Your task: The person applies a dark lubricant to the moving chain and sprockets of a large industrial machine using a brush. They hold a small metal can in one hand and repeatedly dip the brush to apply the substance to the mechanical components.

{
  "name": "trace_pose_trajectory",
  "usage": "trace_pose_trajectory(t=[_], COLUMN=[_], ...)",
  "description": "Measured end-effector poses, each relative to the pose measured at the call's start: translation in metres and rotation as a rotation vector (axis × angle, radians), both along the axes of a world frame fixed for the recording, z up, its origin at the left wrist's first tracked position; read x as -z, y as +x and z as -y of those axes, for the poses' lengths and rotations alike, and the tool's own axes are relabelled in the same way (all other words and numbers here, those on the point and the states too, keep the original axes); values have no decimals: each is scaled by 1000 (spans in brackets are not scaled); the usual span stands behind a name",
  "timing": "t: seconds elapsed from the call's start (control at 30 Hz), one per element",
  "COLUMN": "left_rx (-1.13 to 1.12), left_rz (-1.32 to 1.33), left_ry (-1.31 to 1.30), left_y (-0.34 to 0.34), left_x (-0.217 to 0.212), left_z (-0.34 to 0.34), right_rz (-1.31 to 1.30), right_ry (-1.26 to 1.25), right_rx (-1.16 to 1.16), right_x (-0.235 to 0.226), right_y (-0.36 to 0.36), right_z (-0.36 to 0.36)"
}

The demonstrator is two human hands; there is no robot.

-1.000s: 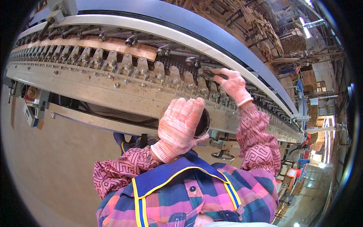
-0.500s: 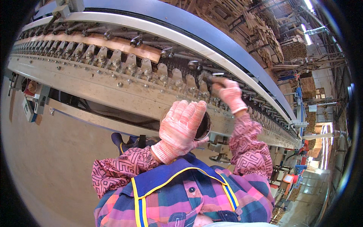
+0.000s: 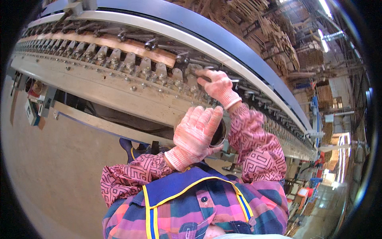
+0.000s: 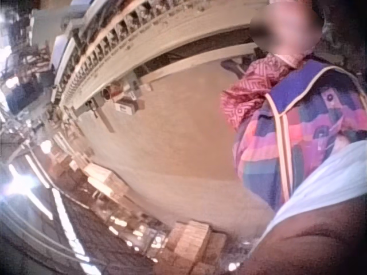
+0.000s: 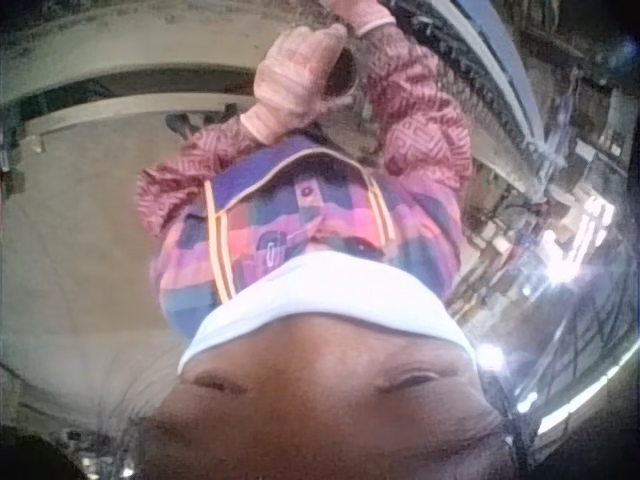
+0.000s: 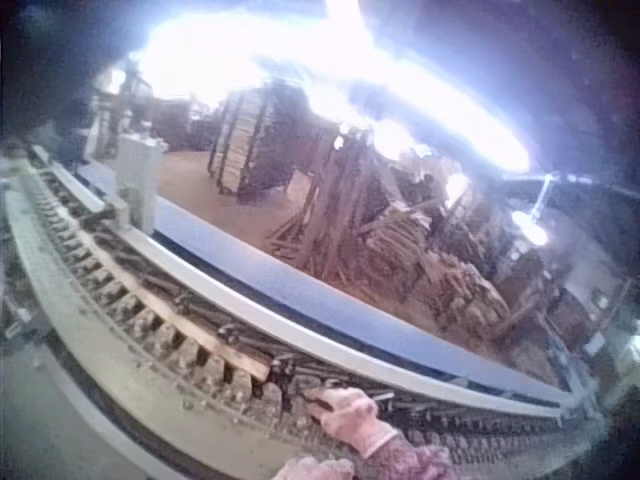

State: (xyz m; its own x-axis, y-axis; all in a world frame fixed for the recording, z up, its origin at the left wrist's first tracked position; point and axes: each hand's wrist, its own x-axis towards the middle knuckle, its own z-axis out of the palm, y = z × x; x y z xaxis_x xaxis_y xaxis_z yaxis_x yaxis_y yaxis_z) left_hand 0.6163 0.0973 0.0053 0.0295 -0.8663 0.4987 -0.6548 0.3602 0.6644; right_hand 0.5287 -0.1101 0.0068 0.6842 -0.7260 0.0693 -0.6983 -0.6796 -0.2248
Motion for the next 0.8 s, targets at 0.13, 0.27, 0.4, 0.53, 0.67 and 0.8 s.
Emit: trace_pose_trajectory(t=[0.13,0.27,0.4,0.53,0.67,0.8], left_rx=[-28,30,-66,-148,-229,-325], left_rz=[-15,-60,-76,-119,-90,-94], left_ry=[-9,-23,-65,0,2,-67], left_y=[2,4,7,9,15,40], left_x=[5,4,3,2,-2,0], left_z=[-1,1,-2,-3,-12,-25], right_rz=[179,162,192,333,211,347], right_ry=[93,-89,152,120,-30,171], right_rx=[75,99,71,114,-5,45], right_x=[-21,46,-3,13,34,-1], right_y=[-9,-15,-21,-44,-17,-31], right_z=[1,13,21,22,13,19])
